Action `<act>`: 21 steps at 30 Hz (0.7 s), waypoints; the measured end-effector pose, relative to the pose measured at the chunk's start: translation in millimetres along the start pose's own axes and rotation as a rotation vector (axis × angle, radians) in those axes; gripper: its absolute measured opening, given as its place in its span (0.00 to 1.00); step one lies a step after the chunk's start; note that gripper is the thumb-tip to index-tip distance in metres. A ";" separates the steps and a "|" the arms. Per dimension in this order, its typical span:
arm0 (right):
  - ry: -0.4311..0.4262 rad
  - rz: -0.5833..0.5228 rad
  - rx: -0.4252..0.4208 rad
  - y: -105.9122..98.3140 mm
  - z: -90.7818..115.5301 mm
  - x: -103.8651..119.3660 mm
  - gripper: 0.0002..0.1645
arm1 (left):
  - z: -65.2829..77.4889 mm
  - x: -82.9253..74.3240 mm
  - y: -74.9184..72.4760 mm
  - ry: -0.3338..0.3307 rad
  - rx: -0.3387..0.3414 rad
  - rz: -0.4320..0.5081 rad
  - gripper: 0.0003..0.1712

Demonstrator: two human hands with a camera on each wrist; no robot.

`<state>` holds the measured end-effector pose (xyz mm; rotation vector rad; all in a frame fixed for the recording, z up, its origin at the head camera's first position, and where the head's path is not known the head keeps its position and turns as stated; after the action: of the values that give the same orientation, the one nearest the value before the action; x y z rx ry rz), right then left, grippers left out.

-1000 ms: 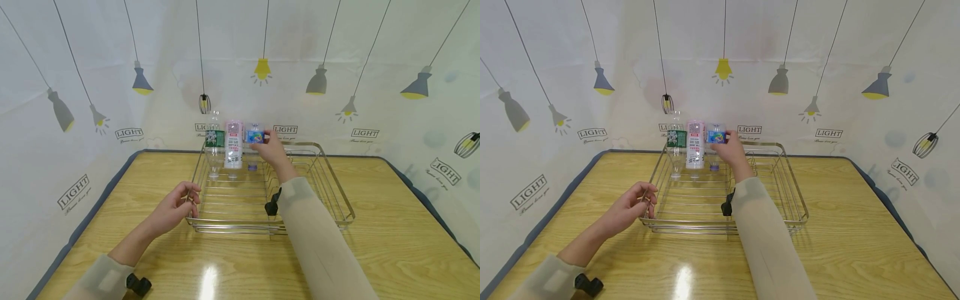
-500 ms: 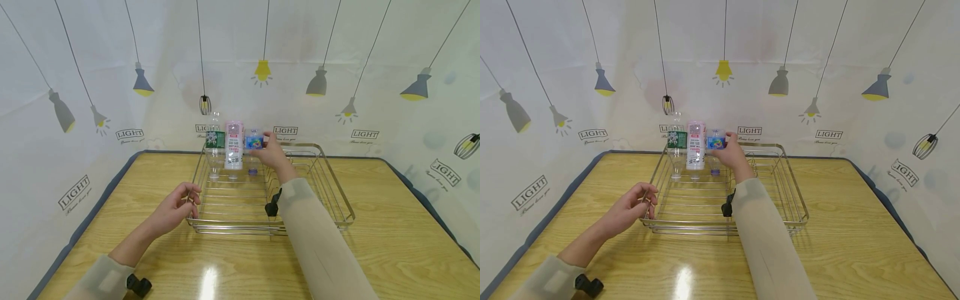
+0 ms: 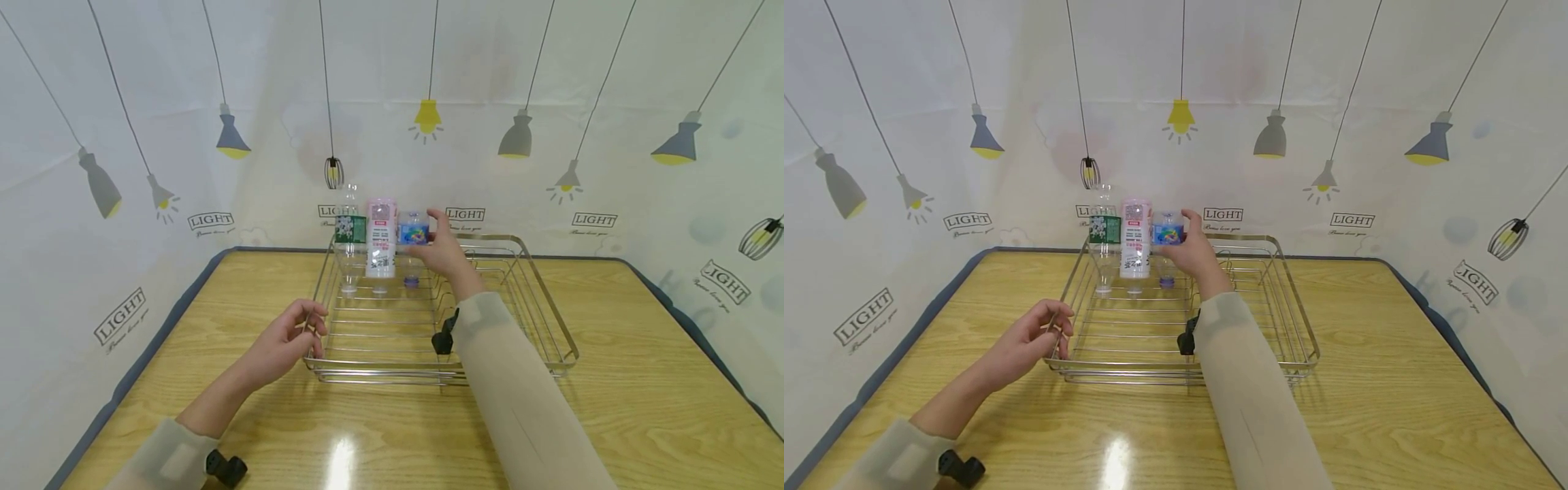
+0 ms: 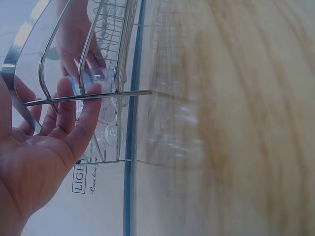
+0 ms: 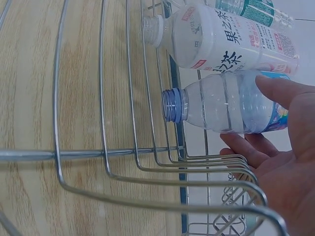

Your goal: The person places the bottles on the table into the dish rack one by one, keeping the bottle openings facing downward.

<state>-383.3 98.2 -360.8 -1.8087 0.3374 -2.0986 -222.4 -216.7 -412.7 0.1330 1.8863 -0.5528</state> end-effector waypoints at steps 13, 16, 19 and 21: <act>0.003 0.003 -0.024 0.6 -0.9 -1.2 0.65 | 0.6 0.3 -0.3 0.013 -0.002 -0.007 0.22; -0.009 0.013 -0.029 0.6 -2.0 -2.1 0.63 | 0.7 0.5 -0.2 0.011 -0.003 -0.010 0.22; -0.020 0.025 -0.033 0.7 -3.0 -2.9 0.62 | 0.6 0.3 -0.1 0.008 -0.004 -0.010 0.22; -0.027 0.031 -0.035 0.6 -3.8 -3.4 0.61 | 0.6 0.1 0.1 0.007 -0.005 -0.010 0.22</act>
<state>-386.6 98.8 -364.7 -1.8376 0.3950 -2.0577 -221.9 -216.9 -413.0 0.1224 1.8955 -0.5555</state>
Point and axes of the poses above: each hand's wrist, its own z-axis away from the middle knuckle, its own y-axis out of the palm, x = y × z, the point moved 1 cm from there along -z, towards the middle knuckle, and after that the axes turned 10 degrees about y, right-handed, at the moved point
